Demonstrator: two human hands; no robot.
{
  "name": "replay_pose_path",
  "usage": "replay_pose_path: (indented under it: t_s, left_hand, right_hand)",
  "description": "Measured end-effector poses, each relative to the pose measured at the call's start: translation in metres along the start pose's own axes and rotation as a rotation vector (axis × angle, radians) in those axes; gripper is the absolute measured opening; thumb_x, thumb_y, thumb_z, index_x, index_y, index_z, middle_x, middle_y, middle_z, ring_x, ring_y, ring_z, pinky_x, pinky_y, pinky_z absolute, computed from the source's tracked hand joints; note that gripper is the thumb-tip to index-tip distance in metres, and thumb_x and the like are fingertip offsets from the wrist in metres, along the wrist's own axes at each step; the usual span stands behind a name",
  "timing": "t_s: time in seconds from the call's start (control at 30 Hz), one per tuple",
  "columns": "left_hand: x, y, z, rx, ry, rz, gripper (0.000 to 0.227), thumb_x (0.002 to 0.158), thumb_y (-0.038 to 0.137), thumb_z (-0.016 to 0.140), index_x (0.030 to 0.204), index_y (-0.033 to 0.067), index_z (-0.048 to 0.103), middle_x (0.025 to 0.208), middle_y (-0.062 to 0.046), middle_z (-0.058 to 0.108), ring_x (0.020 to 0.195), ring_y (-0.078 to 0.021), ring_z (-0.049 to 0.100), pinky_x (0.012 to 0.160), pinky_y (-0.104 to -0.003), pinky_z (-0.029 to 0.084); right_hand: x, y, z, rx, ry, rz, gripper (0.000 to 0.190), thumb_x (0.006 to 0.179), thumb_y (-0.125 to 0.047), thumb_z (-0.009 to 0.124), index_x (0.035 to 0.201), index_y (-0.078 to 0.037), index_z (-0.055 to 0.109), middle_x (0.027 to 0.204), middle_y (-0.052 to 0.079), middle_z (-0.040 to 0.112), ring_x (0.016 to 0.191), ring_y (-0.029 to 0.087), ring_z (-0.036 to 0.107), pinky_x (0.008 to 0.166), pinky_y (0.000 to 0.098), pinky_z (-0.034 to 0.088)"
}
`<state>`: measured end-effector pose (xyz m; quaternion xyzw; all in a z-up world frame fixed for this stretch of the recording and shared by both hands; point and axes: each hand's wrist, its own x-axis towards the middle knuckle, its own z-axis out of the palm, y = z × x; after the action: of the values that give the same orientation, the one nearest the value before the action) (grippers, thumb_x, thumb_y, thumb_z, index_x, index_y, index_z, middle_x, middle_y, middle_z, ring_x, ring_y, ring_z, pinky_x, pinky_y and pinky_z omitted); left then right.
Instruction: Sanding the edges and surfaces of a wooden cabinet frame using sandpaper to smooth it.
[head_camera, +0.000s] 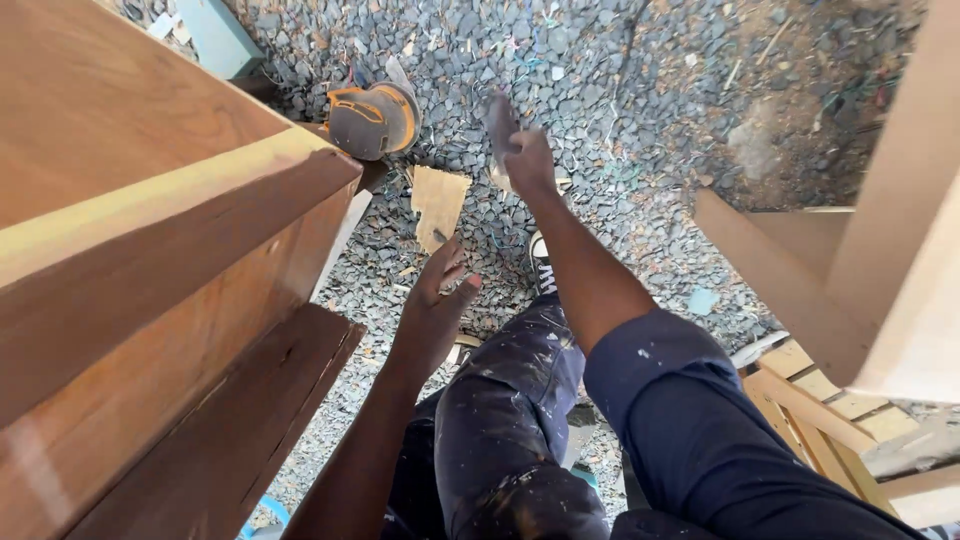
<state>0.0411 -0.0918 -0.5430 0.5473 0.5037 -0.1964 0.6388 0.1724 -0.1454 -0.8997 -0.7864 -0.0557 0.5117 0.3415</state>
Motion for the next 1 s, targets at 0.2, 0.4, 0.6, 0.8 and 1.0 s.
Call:
replay_pose_path:
  t_s: [0.2, 0.4, 0.6, 0.8, 1.0]
  left_hand:
    - [-0.086, 0.017, 0.017, -0.037, 0.097, -0.019, 0.062, 0.106, 0.029, 0.046, 0.159, 0.0039, 0.024, 0.157, -0.027, 0.034, 0.149, -0.0471, 0.031, 0.117, -0.069, 0.032]
    - [-0.230, 0.069, 0.028, -0.112, 0.132, 0.068, 0.068, 0.108, 0.047, 0.040, 0.159, 0.0052, 0.026, 0.156, -0.027, 0.035, 0.149, -0.0483, 0.030, 0.116, -0.072, 0.032]
    - [-0.369, 0.086, 0.026, -0.131, 0.103, 0.119, 0.071, 0.099, 0.059, 0.055, 0.151, 0.0109, 0.048, 0.143, -0.020, 0.057, 0.137, -0.0381, 0.052, 0.112, -0.056, 0.044]
    - [-0.496, 0.107, 0.009, -0.324, 0.204, 0.291, 0.049, 0.096, 0.046, 0.065, 0.127, 0.0073, 0.065, 0.109, -0.015, 0.067, 0.108, -0.0292, 0.062, 0.094, -0.048, 0.050]
    - [-0.523, 0.108, 0.012, -0.322, 0.326, 0.426, 0.038, 0.099, 0.034, 0.056, 0.117, 0.0040, 0.071, 0.108, -0.021, 0.071, 0.109, -0.0337, 0.061, 0.094, -0.048, 0.048]
  right_hand:
    - [-0.202, -0.101, -0.068, 0.356, -0.031, 0.008, 0.044, 0.086, -0.037, 0.080, 0.110, -0.009, 0.058, 0.094, 0.008, 0.062, 0.084, 0.020, 0.063, 0.070, 0.0385, 0.050]
    - [-0.438, -0.162, -0.129, 0.566, -0.343, -0.033, 0.064, 0.092, -0.045, 0.077, 0.125, -0.002, 0.043, 0.114, 0.016, 0.055, 0.101, 0.025, 0.060, 0.083, 0.0385, 0.054]
    - [-0.602, -0.217, -0.151, 0.376, -0.416, -0.235, 0.053, 0.104, -0.046, 0.059, 0.137, -0.004, 0.056, 0.121, 0.021, 0.062, 0.114, 0.033, 0.063, 0.094, 0.0490, 0.053]
    - [-0.740, -0.308, -0.164, -0.031, -0.116, -0.215, 0.040, 0.100, -0.050, 0.055, 0.120, -0.021, 0.073, 0.108, 0.012, 0.072, 0.104, 0.027, 0.068, 0.095, 0.0460, 0.049]
    - [-0.765, -0.335, -0.167, -0.074, 0.210, -0.571, 0.033, 0.096, -0.013, 0.062, 0.125, 0.000, 0.052, 0.107, 0.028, 0.062, 0.100, 0.042, 0.066, 0.085, 0.0494, 0.054]
